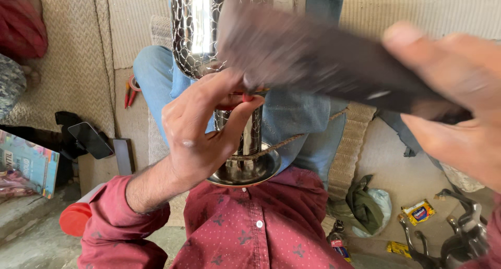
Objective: The person sits on the floor holding a punch chisel against the base of a silver-plated decorative vase and repeatedly strikes the chisel with a wooden mallet, repositioning the chisel around the vase's stem and base to work the metal surface.
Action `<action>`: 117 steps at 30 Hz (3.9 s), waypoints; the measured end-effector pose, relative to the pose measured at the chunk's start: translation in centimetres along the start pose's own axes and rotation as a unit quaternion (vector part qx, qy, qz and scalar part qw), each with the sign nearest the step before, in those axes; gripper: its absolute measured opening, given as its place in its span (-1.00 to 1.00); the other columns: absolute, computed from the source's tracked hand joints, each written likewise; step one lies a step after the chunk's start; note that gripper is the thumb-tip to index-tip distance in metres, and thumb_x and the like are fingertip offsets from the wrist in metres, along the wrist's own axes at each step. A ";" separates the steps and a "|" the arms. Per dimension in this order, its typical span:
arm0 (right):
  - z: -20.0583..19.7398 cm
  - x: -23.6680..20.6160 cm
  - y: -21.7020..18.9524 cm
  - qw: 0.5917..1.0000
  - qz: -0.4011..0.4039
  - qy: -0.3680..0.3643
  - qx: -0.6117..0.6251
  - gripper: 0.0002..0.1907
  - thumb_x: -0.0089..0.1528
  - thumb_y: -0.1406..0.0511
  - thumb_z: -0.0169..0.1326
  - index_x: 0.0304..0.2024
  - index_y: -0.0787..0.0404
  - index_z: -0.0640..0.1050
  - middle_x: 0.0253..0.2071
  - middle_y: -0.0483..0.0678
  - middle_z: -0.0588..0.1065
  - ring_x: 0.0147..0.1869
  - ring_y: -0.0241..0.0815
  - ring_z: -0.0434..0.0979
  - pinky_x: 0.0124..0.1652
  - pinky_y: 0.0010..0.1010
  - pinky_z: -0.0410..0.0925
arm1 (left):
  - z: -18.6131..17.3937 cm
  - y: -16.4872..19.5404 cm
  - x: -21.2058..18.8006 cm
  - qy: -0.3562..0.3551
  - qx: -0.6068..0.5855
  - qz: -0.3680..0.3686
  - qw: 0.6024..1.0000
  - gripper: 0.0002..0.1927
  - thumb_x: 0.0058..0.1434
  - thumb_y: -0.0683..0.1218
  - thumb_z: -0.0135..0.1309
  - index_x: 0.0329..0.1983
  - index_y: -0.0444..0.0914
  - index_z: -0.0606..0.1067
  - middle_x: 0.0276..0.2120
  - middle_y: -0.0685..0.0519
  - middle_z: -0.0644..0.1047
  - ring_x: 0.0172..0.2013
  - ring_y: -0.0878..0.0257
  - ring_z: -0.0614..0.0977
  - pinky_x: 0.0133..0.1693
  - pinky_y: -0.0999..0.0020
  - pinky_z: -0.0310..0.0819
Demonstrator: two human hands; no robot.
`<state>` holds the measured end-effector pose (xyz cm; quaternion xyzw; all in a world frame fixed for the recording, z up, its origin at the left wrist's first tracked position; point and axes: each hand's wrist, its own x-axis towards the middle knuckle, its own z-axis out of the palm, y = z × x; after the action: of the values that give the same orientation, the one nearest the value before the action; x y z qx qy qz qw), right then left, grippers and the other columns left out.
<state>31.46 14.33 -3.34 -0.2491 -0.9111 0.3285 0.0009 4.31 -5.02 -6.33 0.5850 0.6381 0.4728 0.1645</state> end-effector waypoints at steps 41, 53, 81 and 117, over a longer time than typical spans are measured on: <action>16.0 -6.9 -1.5 0.921 0.180 0.281 0.202 -0.13 0.14 0.58 0.30 0.40 0.25 0.17 -0.21 0.09 0.51 -0.21 -0.17 0.56 -0.20 -0.36 0.45 | -0.7 1.0 6.8 -0.388 0.160 0.154 0.895 -0.19 -0.05 -0.28 0.05 0.39 -0.27 0.30 0.03 -0.03 0.61 -0.32 0.04 0.71 -0.39 0.20 0.60; 22.1 -9.6 -1.1 0.848 0.206 0.367 0.322 -0.11 0.26 0.57 0.24 0.51 0.35 0.03 -0.21 -0.02 0.48 -0.18 -0.31 0.51 -0.08 -0.50 0.45 | -0.9 0.9 8.0 -0.376 0.157 0.223 0.886 -0.30 0.02 -0.25 0.10 0.32 -0.30 0.38 -0.04 -0.03 0.63 -0.38 0.07 0.71 -0.43 0.22 0.60; 16.4 -6.2 -1.4 0.910 0.135 0.328 0.212 0.01 0.22 0.58 0.29 0.51 0.23 -0.05 -0.24 0.13 0.45 -0.25 -0.05 0.48 -0.18 -0.30 0.43 | -0.9 0.9 5.7 -0.342 0.197 0.176 0.902 -0.32 0.12 -0.15 0.09 0.37 -0.26 0.34 -0.09 0.08 0.61 -0.29 0.09 0.69 -0.38 0.22 0.58; 2.2 -2.7 -1.9 0.987 -0.008 0.140 -0.074 -0.18 0.13 0.66 0.18 0.42 0.22 0.32 -0.17 0.10 0.45 -0.30 -0.11 0.46 -0.33 -0.34 0.37 | 0.1 -2.0 -1.2 0.034 -0.059 0.029 0.997 -0.50 0.26 -0.45 0.28 0.12 -0.38 0.28 -0.12 -0.17 0.57 -0.15 0.15 0.67 -0.23 0.41 0.67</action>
<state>32.57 10.54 -3.44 -0.2848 -0.9258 0.2215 0.1129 3.49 -5.86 -8.39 0.5765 0.5969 0.5335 0.1632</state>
